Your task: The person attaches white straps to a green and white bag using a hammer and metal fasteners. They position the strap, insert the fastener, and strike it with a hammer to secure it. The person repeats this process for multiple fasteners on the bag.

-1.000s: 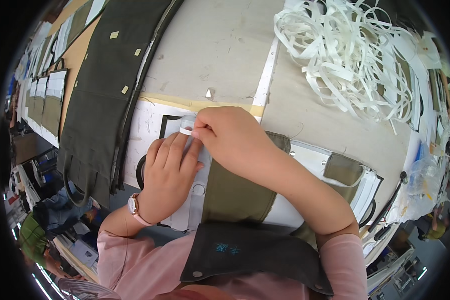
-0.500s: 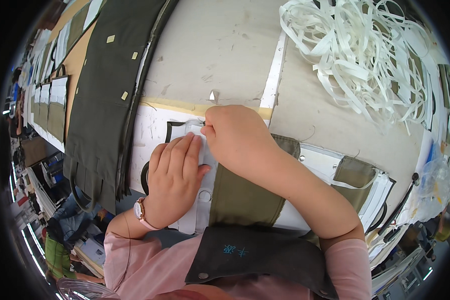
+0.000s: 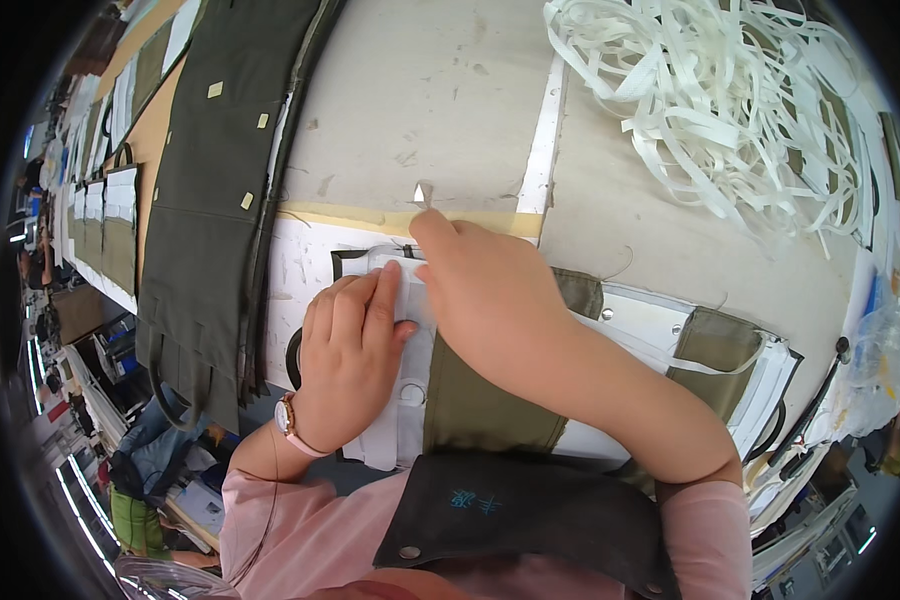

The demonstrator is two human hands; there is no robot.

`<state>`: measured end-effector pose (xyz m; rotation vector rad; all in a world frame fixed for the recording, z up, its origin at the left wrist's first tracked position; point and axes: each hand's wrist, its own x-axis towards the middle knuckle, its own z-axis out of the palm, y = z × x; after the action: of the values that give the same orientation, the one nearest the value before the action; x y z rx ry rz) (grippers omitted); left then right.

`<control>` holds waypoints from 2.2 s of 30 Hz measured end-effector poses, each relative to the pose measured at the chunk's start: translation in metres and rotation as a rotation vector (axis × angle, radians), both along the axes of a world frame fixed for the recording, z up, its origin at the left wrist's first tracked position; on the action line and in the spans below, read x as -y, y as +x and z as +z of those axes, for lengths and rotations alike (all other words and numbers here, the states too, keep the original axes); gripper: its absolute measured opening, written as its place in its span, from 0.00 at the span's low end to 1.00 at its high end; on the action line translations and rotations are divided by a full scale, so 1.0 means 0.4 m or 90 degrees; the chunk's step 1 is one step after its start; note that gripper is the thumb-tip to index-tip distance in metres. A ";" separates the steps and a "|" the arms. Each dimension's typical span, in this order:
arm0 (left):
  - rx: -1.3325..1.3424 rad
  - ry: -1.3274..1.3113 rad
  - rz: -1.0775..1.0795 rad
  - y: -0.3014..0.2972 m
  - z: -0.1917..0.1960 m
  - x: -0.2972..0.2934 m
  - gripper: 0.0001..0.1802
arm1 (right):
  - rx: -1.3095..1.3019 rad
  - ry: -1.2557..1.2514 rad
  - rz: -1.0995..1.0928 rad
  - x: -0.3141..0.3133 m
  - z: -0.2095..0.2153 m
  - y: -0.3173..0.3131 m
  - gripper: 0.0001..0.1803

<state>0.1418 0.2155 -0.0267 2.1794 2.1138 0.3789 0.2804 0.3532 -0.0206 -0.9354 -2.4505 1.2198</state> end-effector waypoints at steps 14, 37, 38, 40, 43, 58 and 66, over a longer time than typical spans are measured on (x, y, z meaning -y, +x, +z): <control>-0.066 -0.059 -0.031 -0.001 0.021 0.001 0.32 | -0.099 0.159 0.042 0.005 -0.038 0.119 0.16; -0.088 -0.094 -0.014 0.066 0.035 -0.019 0.37 | 0.006 0.151 0.026 -0.006 0.000 0.214 0.18; -0.079 -0.092 -0.015 0.066 0.033 -0.019 0.37 | -0.004 0.149 0.009 -0.006 0.001 0.229 0.18; -0.084 -0.086 -0.020 0.064 0.034 -0.023 0.37 | -0.025 0.143 -0.028 -0.002 0.005 0.253 0.19; -0.077 -0.081 -0.022 0.062 0.036 -0.026 0.38 | -0.052 0.140 -0.014 -0.003 0.003 0.269 0.20; -0.128 -0.079 -0.047 0.083 0.044 -0.041 0.33 | -0.045 0.186 0.001 -0.017 -0.022 0.269 0.16; -0.172 -0.107 -0.014 0.114 0.046 -0.046 0.36 | -0.043 0.203 0.000 -0.012 -0.029 0.266 0.18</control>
<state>0.1875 0.2339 -0.0084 2.2608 2.1543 -0.1001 0.3869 0.3581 -0.0322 -0.7893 -2.4913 0.8100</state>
